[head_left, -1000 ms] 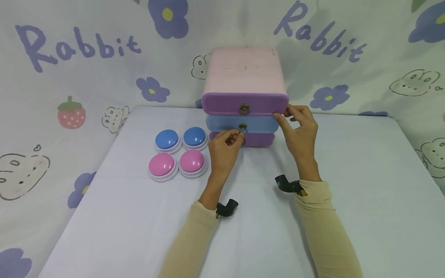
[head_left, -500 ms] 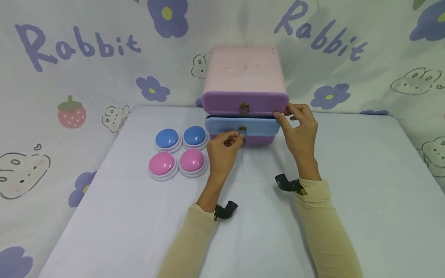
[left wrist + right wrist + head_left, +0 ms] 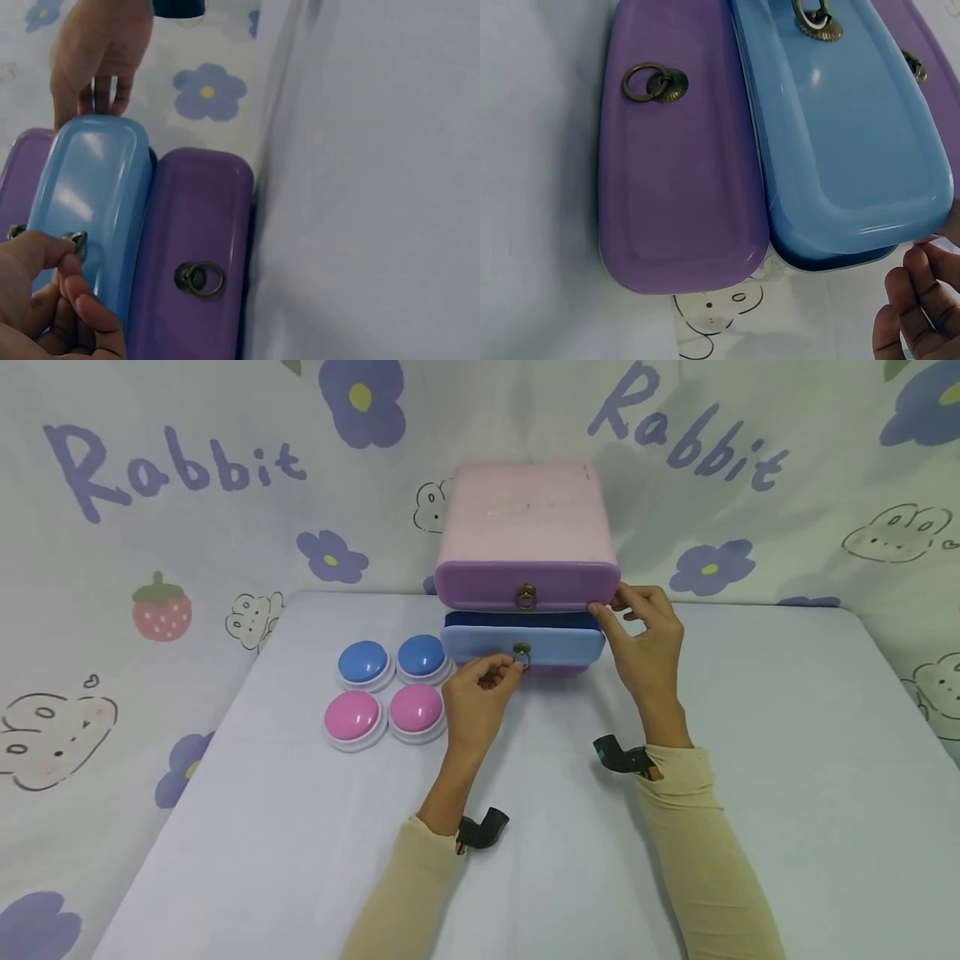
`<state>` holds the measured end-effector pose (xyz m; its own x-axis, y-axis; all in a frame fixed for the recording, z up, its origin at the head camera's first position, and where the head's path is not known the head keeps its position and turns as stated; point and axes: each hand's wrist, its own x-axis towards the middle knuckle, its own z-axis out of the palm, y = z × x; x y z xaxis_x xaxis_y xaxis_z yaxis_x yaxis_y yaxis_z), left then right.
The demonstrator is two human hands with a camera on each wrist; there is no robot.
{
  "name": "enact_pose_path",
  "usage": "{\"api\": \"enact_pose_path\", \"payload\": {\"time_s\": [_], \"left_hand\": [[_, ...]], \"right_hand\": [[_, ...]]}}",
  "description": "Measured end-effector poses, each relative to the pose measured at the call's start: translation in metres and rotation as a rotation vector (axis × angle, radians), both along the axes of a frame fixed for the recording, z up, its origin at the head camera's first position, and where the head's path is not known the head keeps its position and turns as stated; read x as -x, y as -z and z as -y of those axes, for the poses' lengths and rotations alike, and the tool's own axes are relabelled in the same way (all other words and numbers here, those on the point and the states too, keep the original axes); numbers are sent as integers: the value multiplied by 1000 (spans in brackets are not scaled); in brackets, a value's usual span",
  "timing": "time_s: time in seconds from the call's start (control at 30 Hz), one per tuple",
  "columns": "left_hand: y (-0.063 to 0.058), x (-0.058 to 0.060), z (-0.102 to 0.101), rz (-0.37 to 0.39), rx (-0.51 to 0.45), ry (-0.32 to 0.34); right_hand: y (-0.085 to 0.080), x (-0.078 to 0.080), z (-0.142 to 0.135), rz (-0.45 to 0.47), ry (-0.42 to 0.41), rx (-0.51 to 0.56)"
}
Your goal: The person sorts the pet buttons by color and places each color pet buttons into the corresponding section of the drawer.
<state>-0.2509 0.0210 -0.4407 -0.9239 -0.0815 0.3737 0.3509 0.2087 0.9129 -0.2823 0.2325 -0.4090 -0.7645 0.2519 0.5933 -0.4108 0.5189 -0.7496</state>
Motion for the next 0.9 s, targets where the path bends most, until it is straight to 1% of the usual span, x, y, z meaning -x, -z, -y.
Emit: {"api": "enact_pose_path", "payload": {"time_s": [0.17,0.33,0.47,0.63,0.77,0.83,0.87,0.9], "left_hand": [[-1,-8,2,11,0,8],[0,-17,4,17,10,-2],[1,-23,4,11,11,12],[2,-28,4,0,-1,18],[3,-30,4,22,0,13],[2,-33,3,37,6,11],[-1,-34,3,41,10,11],[-6,-37,2,47,12,11]], "right_hand": [[-2,-1,0,1,4,-9],[0,0,-1,0,0,-14],[0,0,-1,-4,5,-5],[0,1,1,-27,-18,21],[1,1,1,-23,-20,28],[1,1,0,-26,-19,28],[1,1,0,-28,-18,27],[1,1,-1,-32,-19,24]]}}
